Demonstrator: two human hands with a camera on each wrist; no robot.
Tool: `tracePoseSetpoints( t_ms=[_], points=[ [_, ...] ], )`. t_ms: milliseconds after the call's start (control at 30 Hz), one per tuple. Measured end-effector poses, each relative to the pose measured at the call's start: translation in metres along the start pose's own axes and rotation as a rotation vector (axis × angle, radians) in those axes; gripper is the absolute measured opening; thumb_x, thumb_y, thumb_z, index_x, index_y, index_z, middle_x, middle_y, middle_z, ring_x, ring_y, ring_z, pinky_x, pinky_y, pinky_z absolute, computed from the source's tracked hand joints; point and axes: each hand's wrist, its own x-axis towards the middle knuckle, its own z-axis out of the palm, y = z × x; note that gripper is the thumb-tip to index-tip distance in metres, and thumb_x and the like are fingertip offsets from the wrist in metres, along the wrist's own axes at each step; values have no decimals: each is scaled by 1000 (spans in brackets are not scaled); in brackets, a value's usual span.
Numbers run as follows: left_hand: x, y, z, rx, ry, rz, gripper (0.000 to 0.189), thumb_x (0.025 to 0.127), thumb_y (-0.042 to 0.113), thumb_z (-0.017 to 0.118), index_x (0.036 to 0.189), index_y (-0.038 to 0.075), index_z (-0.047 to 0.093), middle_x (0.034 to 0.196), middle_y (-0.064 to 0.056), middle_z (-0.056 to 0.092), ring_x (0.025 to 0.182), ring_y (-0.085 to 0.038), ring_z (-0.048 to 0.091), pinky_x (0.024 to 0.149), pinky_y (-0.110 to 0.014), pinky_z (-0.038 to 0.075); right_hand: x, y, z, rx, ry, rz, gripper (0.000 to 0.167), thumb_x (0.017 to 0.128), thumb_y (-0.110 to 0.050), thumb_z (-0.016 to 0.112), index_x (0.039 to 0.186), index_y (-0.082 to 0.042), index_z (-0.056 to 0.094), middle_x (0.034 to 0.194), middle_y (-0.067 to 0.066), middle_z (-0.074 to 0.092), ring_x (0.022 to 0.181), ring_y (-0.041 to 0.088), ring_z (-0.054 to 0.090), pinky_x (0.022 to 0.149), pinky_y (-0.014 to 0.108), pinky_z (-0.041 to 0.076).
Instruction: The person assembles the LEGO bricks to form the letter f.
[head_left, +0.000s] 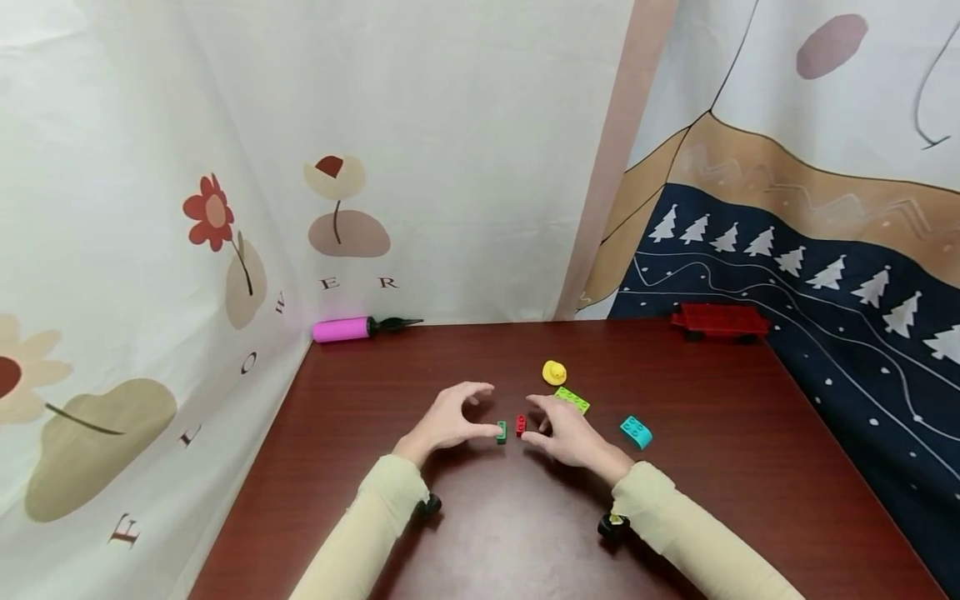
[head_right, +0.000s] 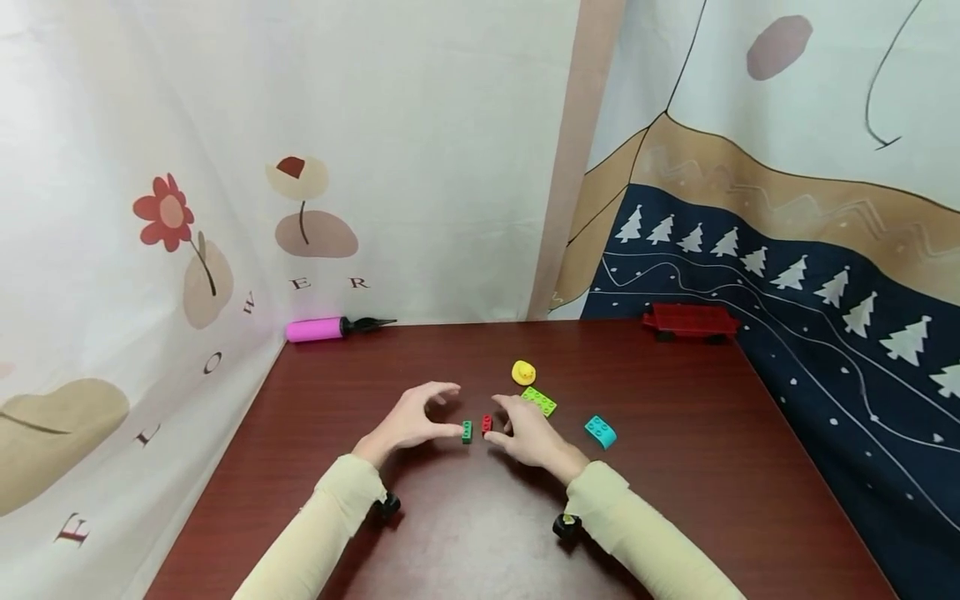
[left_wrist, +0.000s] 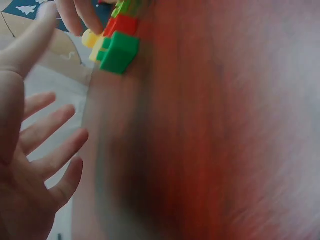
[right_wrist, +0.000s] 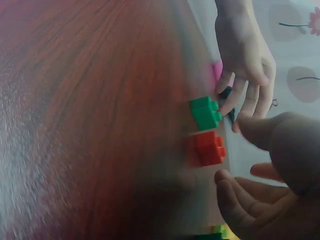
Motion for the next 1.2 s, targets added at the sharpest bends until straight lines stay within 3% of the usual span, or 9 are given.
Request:
tracePoseSetpoints(
  t_ms=[133, 233, 533, 700, 867, 1000, 1200],
  points=[
    [0, -2, 11, -55, -82, 29, 65, 80, 39, 94, 135, 14, 70, 128, 5, 72, 112, -18, 63, 100, -42, 52, 3, 1, 8, 6, 9, 39, 64, 93, -19, 83, 145, 6, 54, 131, 19, 65, 79, 5, 64, 75, 29, 56],
    [0, -1, 16, -53, -104, 29, 58, 78, 34, 96, 129, 16, 74, 123, 7, 74, 110, -16, 62, 99, -38, 51, 5, 3, 13, 20, 13, 57, 62, 93, -18, 83, 143, 7, 56, 131, 20, 64, 77, 4, 65, 74, 28, 55],
    [1, 0, 22, -30, -81, 51, 37, 79, 25, 95, 113, 18, 81, 107, 7, 75, 98, -13, 62, 88, -32, 53, 10, 8, 22, 41, 59, 11, 43, 93, -15, 82, 130, 0, 67, 117, 13, 66, 77, 6, 63, 73, 26, 53],
    [4, 1, 24, -21, -66, 53, 34, 81, 23, 94, 113, 17, 81, 107, 6, 76, 96, -13, 62, 86, -31, 53, 10, 9, 23, 24, 85, -10, 30, 93, -12, 82, 120, -4, 72, 111, 10, 66, 77, 8, 64, 73, 26, 53],
    [11, 1, 27, -12, -51, 51, 34, 82, 23, 93, 114, 17, 81, 109, 4, 76, 95, -13, 63, 84, -31, 54, 11, 8, 22, 11, 104, 18, 22, 95, -12, 80, 114, -6, 73, 107, 8, 66, 79, 11, 63, 74, 28, 54],
    [16, 3, 29, -4, -48, 48, 34, 83, 24, 92, 115, 17, 81, 109, 4, 76, 93, -12, 63, 83, -30, 54, 13, 7, 21, 26, 150, 39, 20, 97, -13, 78, 116, -8, 72, 106, 5, 68, 82, 11, 65, 76, 30, 55],
    [22, 4, 33, 2, -45, 26, 38, 83, 27, 92, 118, 17, 79, 110, 4, 77, 92, -10, 64, 82, -28, 55, 15, 7, 23, 49, 232, -38, 29, 97, -11, 77, 124, -4, 70, 110, 7, 72, 86, 14, 70, 78, 34, 57]
  ],
)
